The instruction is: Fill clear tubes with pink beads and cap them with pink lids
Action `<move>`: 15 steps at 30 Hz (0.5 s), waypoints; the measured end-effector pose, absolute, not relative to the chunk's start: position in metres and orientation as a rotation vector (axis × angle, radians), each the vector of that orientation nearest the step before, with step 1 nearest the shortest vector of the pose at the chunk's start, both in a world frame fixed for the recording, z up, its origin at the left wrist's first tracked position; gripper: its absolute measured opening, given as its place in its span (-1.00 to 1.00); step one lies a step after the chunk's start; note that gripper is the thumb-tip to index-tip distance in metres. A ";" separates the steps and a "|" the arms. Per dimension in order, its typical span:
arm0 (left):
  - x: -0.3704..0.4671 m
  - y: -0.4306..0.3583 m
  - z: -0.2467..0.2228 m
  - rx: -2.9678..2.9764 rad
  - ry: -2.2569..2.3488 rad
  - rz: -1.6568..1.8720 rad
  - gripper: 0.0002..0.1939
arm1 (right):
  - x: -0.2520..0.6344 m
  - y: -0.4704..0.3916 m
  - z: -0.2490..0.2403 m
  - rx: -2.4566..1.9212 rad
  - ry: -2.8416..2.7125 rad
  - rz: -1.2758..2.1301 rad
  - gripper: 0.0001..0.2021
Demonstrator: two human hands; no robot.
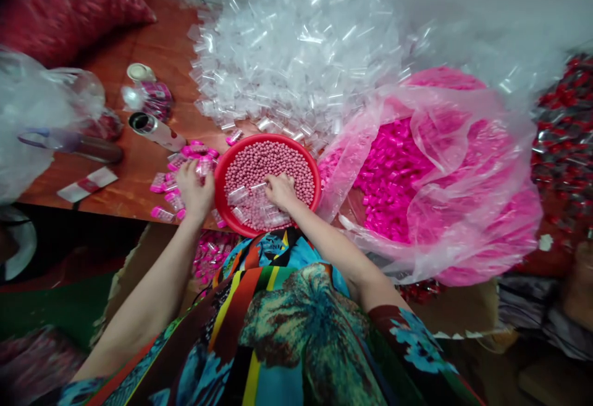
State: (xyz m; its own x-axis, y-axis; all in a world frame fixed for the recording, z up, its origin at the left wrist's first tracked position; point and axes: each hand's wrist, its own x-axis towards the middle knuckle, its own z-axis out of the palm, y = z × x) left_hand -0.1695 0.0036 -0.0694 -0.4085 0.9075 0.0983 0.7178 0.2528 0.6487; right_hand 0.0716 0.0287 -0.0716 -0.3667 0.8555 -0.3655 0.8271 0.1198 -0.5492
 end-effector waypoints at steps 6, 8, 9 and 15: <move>-0.096 0.002 -0.069 2.035 1.601 0.223 -0.78 | 0.076 0.024 -0.076 -1.748 -2.139 1.124 -0.63; -0.085 0.005 -0.073 2.069 1.591 0.096 -0.81 | 0.084 0.019 -0.073 -1.720 -2.071 1.114 -0.65; -0.082 0.008 -0.074 2.063 1.602 0.081 -0.80 | 0.090 0.015 -0.070 -1.694 -2.029 1.109 -0.68; -0.061 0.027 -0.086 1.941 1.645 0.120 -0.82 | 0.142 -0.028 -0.052 -1.632 -1.550 1.112 -0.77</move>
State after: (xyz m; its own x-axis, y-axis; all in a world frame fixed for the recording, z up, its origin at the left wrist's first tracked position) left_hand -0.0607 0.0274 -0.0861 0.2336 0.9263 -0.2958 0.8733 -0.0661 0.4827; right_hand 0.1421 -0.0280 -0.0520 -0.0437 0.9868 -0.1559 0.4638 -0.1181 -0.8780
